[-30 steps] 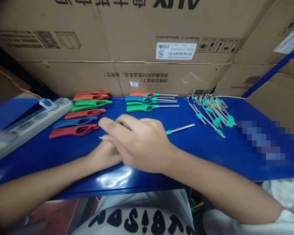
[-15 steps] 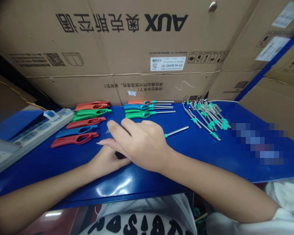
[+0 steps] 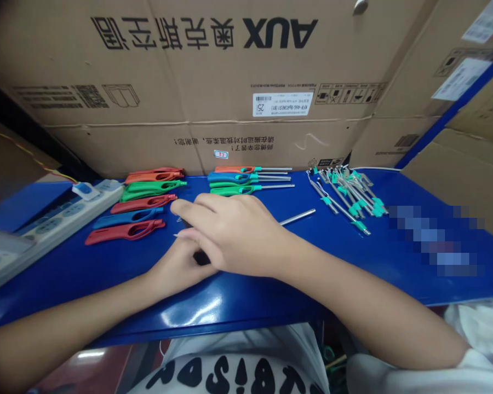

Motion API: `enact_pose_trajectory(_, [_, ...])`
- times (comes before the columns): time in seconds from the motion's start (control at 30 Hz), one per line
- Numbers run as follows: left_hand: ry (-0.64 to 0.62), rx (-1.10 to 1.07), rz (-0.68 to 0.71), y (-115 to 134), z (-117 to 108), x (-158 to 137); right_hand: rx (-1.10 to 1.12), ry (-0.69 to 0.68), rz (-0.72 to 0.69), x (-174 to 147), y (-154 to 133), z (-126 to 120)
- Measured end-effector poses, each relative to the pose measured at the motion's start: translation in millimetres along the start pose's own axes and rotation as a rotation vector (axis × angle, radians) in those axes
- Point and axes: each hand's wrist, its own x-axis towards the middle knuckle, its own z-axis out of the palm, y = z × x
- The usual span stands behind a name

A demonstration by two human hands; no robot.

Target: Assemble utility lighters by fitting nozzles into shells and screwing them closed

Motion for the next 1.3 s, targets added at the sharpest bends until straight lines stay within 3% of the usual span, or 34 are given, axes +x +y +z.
enact_pose_trajectory(0.27, [0.008,0.004,0.024,2.1,-0.9,0.7,-0.173,0.133,0.138,-2.5,-4.4,12.6])
enact_pose_trajectory(0.33, [-0.009,0.015,0.008,2.0,-1.2,0.9,-0.123,0.141,0.171,-1.8,-0.6,13.0])
enact_pose_trajectory(0.5, [-0.033,0.043,-0.01,1.8,-2.4,1.3,0.276,0.041,0.235,3.4,10.9,1.6])
enact_pose_trajectory(0.7, [-0.044,0.035,-0.028,0.4,-0.8,0.6,0.138,0.209,0.204,3.6,15.1,8.6])
enact_pose_trajectory(0.8, [-0.062,0.037,-0.05,1.2,-3.2,1.2,0.205,0.231,0.234,0.4,11.3,14.6])
enact_pose_trajectory(0.9, [-0.111,0.097,-0.075,6.7,-14.5,3.4,0.234,0.303,0.287,-6.1,17.2,5.0])
enact_pose_trajectory(0.97, [-0.199,0.165,-0.103,12.6,-25.3,4.4,0.108,0.381,0.346,-14.4,32.2,-10.5])
enact_pose_trajectory(1.03, [-0.249,0.28,-0.129,18.7,-34.5,3.9,-0.17,0.389,0.405,-27.0,55.3,-28.4])
enact_pose_trajectory(1.13, [-0.278,0.408,-0.143,25.2,-39.0,0.8,-0.516,0.265,0.593,-51.8,95.8,-47.9])
enact_pose_trajectory(1.2, [-0.296,0.435,-0.112,26.5,-36.5,-0.3,-0.618,0.188,0.717,-68.0,119.1,-52.2])
enact_pose_trajectory(1.3, [-0.306,0.448,-0.061,22.6,-33.3,5.4,-0.641,0.178,0.842,-85.4,141.9,-50.2])
